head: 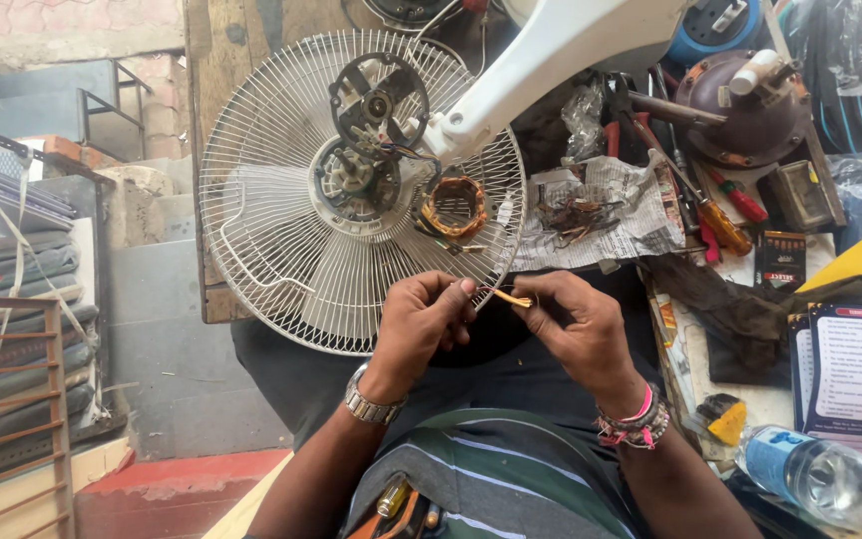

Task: The person disassembles a white table fan by removing the front grille and motor housing. They unwrap a small component from a paper packet and strip the insulation from a short length of wire using a tool.

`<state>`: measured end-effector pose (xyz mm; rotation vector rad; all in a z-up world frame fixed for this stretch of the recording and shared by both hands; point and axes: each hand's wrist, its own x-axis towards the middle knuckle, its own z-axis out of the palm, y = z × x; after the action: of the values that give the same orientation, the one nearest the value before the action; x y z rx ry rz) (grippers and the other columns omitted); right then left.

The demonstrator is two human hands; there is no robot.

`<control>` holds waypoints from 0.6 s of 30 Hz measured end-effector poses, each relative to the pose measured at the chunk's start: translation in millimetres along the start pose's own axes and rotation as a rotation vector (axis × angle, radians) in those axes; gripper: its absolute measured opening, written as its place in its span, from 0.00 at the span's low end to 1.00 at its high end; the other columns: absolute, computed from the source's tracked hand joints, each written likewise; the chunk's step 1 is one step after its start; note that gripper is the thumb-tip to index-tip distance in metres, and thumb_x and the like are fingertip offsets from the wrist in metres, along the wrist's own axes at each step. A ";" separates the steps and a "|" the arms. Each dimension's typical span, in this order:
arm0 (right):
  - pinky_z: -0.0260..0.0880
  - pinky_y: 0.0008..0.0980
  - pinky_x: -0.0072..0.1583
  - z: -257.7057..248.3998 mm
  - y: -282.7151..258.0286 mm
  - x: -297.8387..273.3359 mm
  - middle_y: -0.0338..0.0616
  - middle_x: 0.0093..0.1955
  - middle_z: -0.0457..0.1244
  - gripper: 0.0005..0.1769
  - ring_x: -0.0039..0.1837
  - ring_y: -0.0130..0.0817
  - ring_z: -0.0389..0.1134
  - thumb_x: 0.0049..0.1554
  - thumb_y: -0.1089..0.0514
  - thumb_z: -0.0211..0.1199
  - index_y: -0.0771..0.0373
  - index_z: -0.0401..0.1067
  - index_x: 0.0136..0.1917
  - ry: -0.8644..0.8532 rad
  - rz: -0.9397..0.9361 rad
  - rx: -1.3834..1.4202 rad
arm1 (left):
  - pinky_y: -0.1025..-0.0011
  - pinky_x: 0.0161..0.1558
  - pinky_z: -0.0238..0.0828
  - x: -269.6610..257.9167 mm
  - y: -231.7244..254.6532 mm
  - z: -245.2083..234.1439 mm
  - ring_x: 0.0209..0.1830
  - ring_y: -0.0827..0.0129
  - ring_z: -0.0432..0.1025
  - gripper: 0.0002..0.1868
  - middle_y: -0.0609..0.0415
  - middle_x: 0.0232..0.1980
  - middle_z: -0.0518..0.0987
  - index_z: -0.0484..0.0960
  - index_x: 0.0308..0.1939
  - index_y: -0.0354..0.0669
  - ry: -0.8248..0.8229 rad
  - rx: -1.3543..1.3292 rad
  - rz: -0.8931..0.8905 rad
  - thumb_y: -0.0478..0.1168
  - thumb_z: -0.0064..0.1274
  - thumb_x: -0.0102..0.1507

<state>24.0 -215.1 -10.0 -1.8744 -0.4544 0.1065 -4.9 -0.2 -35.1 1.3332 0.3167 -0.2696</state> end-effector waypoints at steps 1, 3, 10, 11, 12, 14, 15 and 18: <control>0.75 0.27 0.53 0.3 -1.7 1.2 0.45 0.50 0.71 0.18 0.52 0.32 0.74 0.54 0.63 0.69 0.66 0.74 0.58 -0.002 0.028 0.056 | 0.82 0.18 0.64 -0.3 0.7 1.3 0.18 0.80 0.73 0.15 0.56 0.27 0.81 0.82 0.35 0.35 0.003 -0.003 0.003 0.45 0.56 0.67; 0.74 0.27 0.53 0.2 -2.6 4.2 0.46 0.49 0.71 0.15 0.52 0.33 0.73 0.55 0.62 0.70 0.66 0.76 0.56 -0.003 -0.143 -0.058 | 0.82 0.18 0.64 -0.7 1.6 3.0 0.18 0.80 0.73 0.15 0.56 0.27 0.82 0.82 0.36 0.35 0.005 -0.007 0.003 0.45 0.56 0.67; 0.70 0.23 0.44 6.1 34.7 -4.1 0.42 0.41 0.72 0.13 0.42 0.26 0.69 0.62 0.59 0.65 0.69 0.77 0.56 -0.009 0.272 0.279 | 0.83 0.23 0.68 1.6 -5.2 3.7 0.23 0.80 0.74 0.12 0.55 0.31 0.82 0.82 0.42 0.34 -0.060 -0.101 0.015 0.42 0.56 0.68; 0.69 0.23 0.43 5.1 41.9 -4.7 0.43 0.41 0.71 0.13 0.41 0.26 0.69 0.61 0.59 0.65 0.69 0.75 0.56 -0.015 0.324 0.431 | 0.83 0.24 0.69 1.4 -7.1 3.9 0.24 0.80 0.75 0.12 0.55 0.32 0.82 0.82 0.44 0.34 -0.079 -0.137 0.022 0.42 0.56 0.68; 0.69 0.23 0.41 3.9 48.5 -3.9 0.44 0.40 0.70 0.13 0.39 0.26 0.69 0.61 0.59 0.65 0.70 0.74 0.55 -0.020 0.375 0.582 | 0.83 0.25 0.70 1.2 -8.6 3.1 0.26 0.79 0.75 0.11 0.55 0.34 0.82 0.82 0.45 0.34 -0.103 -0.159 0.042 0.41 0.56 0.68; 0.68 0.24 0.40 3.6 57.5 -3.5 0.44 0.39 0.69 0.13 0.38 0.26 0.69 0.61 0.58 0.65 0.70 0.71 0.55 -0.022 0.452 0.792 | 0.82 0.28 0.72 0.6 -10.7 0.9 0.29 0.79 0.76 0.11 0.55 0.36 0.82 0.81 0.47 0.33 -0.153 -0.203 0.080 0.39 0.56 0.68; 0.68 0.24 0.40 4.3 60.4 -3.8 0.44 0.39 0.69 0.13 0.37 0.26 0.68 0.61 0.58 0.65 0.70 0.71 0.55 -0.021 0.480 0.849 | 0.81 0.28 0.72 0.7 -11.8 0.7 0.29 0.78 0.77 0.10 0.54 0.37 0.83 0.81 0.47 0.33 -0.161 -0.202 0.084 0.39 0.55 0.68; 0.68 0.22 0.41 9.8 63.0 -6.3 0.43 0.40 0.69 0.13 0.39 0.25 0.68 0.62 0.59 0.64 0.70 0.71 0.55 0.012 0.405 0.738 | 0.81 0.30 0.73 3.1 -13.6 -0.3 0.30 0.78 0.77 0.10 0.54 0.37 0.83 0.81 0.48 0.33 -0.173 -0.182 0.057 0.37 0.55 0.68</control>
<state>31.6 -226.2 -72.7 -1.2093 -0.0008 0.4677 -7.1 -2.8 -48.6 1.1291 0.1536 -0.2990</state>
